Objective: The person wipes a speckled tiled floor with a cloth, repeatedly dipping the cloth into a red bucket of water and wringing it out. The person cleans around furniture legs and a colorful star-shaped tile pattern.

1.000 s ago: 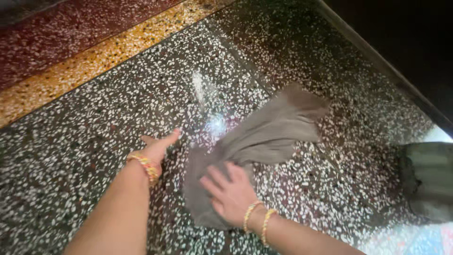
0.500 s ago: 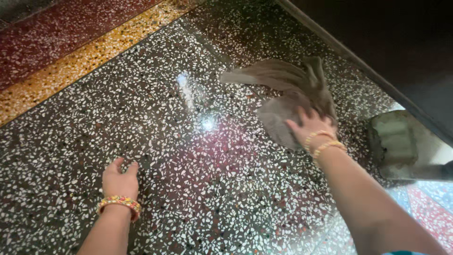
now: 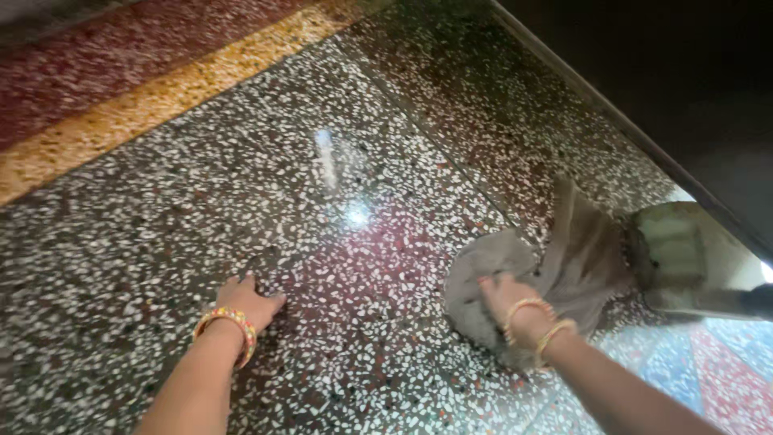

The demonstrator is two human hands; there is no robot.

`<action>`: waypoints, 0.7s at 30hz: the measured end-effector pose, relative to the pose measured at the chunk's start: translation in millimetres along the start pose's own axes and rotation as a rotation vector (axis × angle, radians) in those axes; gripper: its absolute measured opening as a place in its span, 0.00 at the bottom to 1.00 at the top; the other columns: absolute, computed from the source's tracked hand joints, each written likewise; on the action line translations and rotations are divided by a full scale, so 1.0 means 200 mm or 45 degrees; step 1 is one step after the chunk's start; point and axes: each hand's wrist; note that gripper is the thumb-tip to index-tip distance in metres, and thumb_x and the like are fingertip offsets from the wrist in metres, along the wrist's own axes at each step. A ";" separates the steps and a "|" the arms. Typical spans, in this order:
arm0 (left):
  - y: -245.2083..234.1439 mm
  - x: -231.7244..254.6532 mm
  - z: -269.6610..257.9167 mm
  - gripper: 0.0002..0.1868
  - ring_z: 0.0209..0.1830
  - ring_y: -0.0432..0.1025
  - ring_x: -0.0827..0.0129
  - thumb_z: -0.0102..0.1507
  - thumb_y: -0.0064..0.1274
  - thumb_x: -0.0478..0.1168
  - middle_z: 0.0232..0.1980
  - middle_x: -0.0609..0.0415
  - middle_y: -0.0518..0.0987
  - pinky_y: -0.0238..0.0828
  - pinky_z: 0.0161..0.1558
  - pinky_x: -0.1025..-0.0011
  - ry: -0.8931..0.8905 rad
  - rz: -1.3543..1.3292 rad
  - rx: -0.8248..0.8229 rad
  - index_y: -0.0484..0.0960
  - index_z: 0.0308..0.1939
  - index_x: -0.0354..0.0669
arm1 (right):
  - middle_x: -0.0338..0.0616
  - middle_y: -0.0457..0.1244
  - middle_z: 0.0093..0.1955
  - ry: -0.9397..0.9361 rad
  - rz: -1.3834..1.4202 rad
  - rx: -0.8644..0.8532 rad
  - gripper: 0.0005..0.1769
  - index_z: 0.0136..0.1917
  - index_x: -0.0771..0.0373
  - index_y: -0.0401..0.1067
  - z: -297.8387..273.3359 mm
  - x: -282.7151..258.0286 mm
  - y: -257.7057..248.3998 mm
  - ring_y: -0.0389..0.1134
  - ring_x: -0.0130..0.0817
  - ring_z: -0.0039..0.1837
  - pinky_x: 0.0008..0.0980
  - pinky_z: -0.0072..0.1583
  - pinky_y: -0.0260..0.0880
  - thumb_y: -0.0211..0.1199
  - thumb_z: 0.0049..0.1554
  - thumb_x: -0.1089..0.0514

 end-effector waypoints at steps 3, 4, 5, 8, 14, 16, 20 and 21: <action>0.02 -0.08 0.04 0.42 0.75 0.63 0.47 0.61 0.57 0.59 0.76 0.40 0.67 0.59 0.74 0.58 0.007 -0.282 0.136 0.68 0.73 0.39 | 0.67 0.67 0.60 -0.509 -0.161 -0.052 0.31 0.67 0.58 0.66 -0.21 -0.28 0.18 0.69 0.64 0.62 0.56 0.64 0.67 0.41 0.64 0.35; 0.04 -0.11 0.03 0.41 0.74 0.65 0.46 0.62 0.56 0.58 0.75 0.39 0.69 0.60 0.73 0.57 -0.003 -0.341 0.184 0.69 0.73 0.38 | 0.63 0.65 0.61 -0.794 -0.317 -0.068 0.27 0.67 0.51 0.67 -0.27 -0.36 0.23 0.69 0.64 0.59 0.57 0.62 0.67 0.40 0.63 0.40; 0.07 -0.12 0.03 0.41 0.73 0.65 0.45 0.62 0.57 0.58 0.74 0.37 0.68 0.60 0.72 0.57 0.004 -0.324 0.248 0.69 0.72 0.36 | 0.63 0.65 0.60 -0.673 -0.183 -0.202 0.28 0.66 0.56 0.67 -0.32 -0.45 0.27 0.68 0.62 0.61 0.54 0.64 0.66 0.45 0.64 0.38; 0.15 -0.13 0.00 0.41 0.71 0.65 0.44 0.61 0.58 0.58 0.72 0.35 0.67 0.62 0.70 0.56 -0.018 -0.269 0.369 0.69 0.70 0.35 | 0.58 0.67 0.59 -0.777 0.000 -0.524 0.27 0.62 0.62 0.69 -0.38 -0.62 0.30 0.69 0.54 0.62 0.48 0.66 0.66 0.49 0.65 0.39; 0.17 -0.14 -0.01 0.45 0.78 0.56 0.50 0.60 0.57 0.61 0.79 0.40 0.59 0.56 0.73 0.50 -0.221 -0.199 0.308 0.64 0.73 0.38 | 0.47 0.68 0.61 -1.586 0.069 -0.204 0.23 0.57 0.61 0.76 -0.07 -0.64 -0.33 0.68 0.41 0.64 0.35 0.67 0.66 0.69 0.47 0.55; 0.15 -0.12 0.04 0.54 0.84 0.43 0.55 0.59 0.57 0.65 0.82 0.42 0.48 0.44 0.76 0.43 -0.312 -0.167 0.181 0.52 0.79 0.41 | 0.40 0.71 0.58 -1.335 0.359 -0.063 0.19 0.56 0.60 0.78 0.03 -0.54 -0.59 0.72 0.35 0.59 0.33 0.62 0.71 0.62 0.51 0.56; 0.06 -0.10 0.17 0.66 0.84 0.25 0.47 0.57 0.58 0.71 0.84 0.36 0.31 0.34 0.75 0.36 -0.537 -0.245 0.086 0.35 0.81 0.42 | 0.46 0.66 0.58 -0.054 1.303 0.250 0.20 0.61 0.64 0.70 0.14 -0.34 -0.75 0.68 0.34 0.55 0.37 0.56 0.72 0.50 0.67 0.48; 0.03 -0.09 0.20 0.68 0.84 0.23 0.46 0.56 0.58 0.72 0.84 0.35 0.29 0.34 0.75 0.35 -0.581 -0.289 0.084 0.32 0.81 0.43 | 0.49 0.67 0.59 -0.040 1.152 0.383 0.20 0.63 0.65 0.71 0.17 -0.31 -0.70 0.70 0.38 0.56 0.39 0.57 0.72 0.51 0.67 0.49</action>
Point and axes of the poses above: each hand's wrist, its own z-axis towards the middle knuckle, its own y-axis out of the palm, x = y × z
